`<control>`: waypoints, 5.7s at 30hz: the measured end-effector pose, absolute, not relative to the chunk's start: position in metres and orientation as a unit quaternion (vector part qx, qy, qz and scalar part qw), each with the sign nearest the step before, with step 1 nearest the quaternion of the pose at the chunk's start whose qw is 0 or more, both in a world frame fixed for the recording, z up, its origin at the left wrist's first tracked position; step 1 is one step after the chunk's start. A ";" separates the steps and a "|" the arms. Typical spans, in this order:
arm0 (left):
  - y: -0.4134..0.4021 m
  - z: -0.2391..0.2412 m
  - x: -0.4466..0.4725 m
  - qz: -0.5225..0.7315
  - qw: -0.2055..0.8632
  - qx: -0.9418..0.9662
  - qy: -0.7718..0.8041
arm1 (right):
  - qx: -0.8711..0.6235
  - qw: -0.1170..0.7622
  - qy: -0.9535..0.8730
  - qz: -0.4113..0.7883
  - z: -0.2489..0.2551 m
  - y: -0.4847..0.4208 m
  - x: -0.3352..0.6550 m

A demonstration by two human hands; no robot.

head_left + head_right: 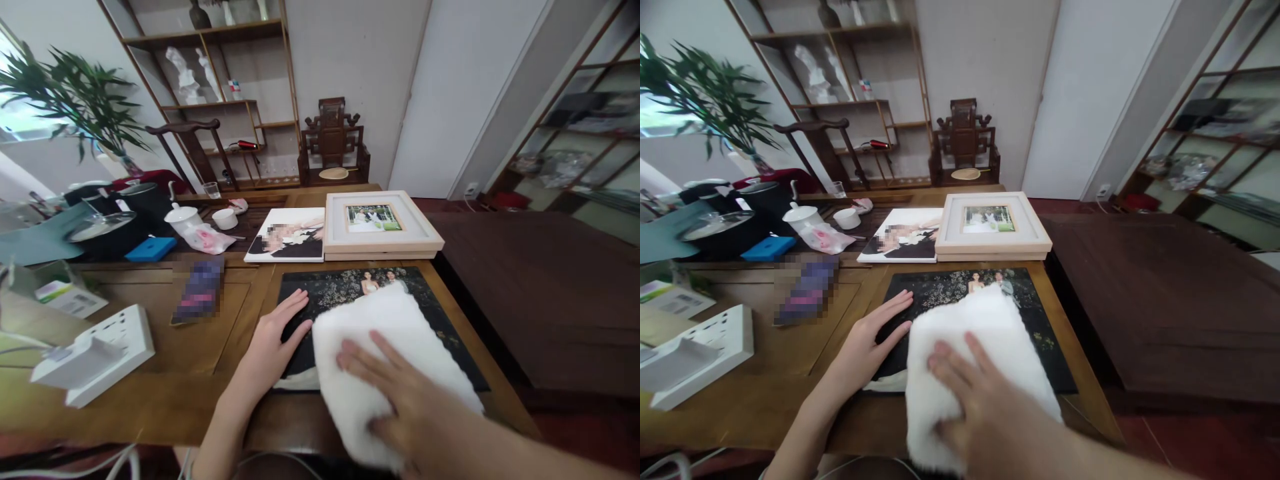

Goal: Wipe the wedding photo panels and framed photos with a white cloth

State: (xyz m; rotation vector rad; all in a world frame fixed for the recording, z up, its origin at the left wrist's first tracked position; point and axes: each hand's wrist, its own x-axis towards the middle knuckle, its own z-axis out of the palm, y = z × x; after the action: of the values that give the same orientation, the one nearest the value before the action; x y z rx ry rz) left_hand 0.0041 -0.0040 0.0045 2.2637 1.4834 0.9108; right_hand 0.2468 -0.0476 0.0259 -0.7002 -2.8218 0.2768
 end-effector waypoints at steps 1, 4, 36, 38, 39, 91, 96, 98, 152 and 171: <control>-0.004 0.005 0.004 0.312 0.142 0.785 0.516 | -0.229 0.111 -0.963 0.091 0.025 -0.058 0.246; -0.004 0.006 0.005 0.303 0.143 0.785 0.521 | -0.220 0.100 -0.964 0.114 0.031 -0.066 0.246; -0.005 0.004 0.004 0.301 0.153 0.774 0.536 | -0.309 0.137 -0.937 0.093 0.042 0.032 0.229; -0.005 0.004 0.004 0.305 0.155 0.773 0.534 | -0.312 0.142 -0.936 0.079 0.043 0.049 0.222; -0.005 0.004 0.004 0.307 0.157 0.772 0.534 | -0.311 0.142 -0.937 0.076 0.044 0.052 0.220; -0.003 0.001 0.005 0.349 0.109 0.787 0.497 | -0.357 0.209 -0.882 0.225 0.059 0.085 0.154; -0.003 0.002 0.004 0.344 0.116 0.792 0.491 | -0.370 0.197 -0.886 0.197 0.060 0.079 0.174; -0.003 0.003 0.004 0.344 0.123 0.793 0.487 | -0.386 0.198 -0.882 0.187 0.058 0.070 0.202; -0.004 0.005 0.007 0.319 0.141 0.772 0.531 | -0.306 0.184 -0.934 0.014 0.019 0.015 0.310; -0.003 0.005 0.007 0.314 0.143 0.774 0.531 | -0.381 0.145 -0.912 0.033 0.032 0.059 0.303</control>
State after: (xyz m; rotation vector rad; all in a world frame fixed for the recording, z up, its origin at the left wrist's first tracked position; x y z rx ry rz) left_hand 0.0068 -0.0035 0.0049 2.2304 1.5319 0.9064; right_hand 0.3033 0.0590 0.0315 -1.0985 -2.6285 0.0937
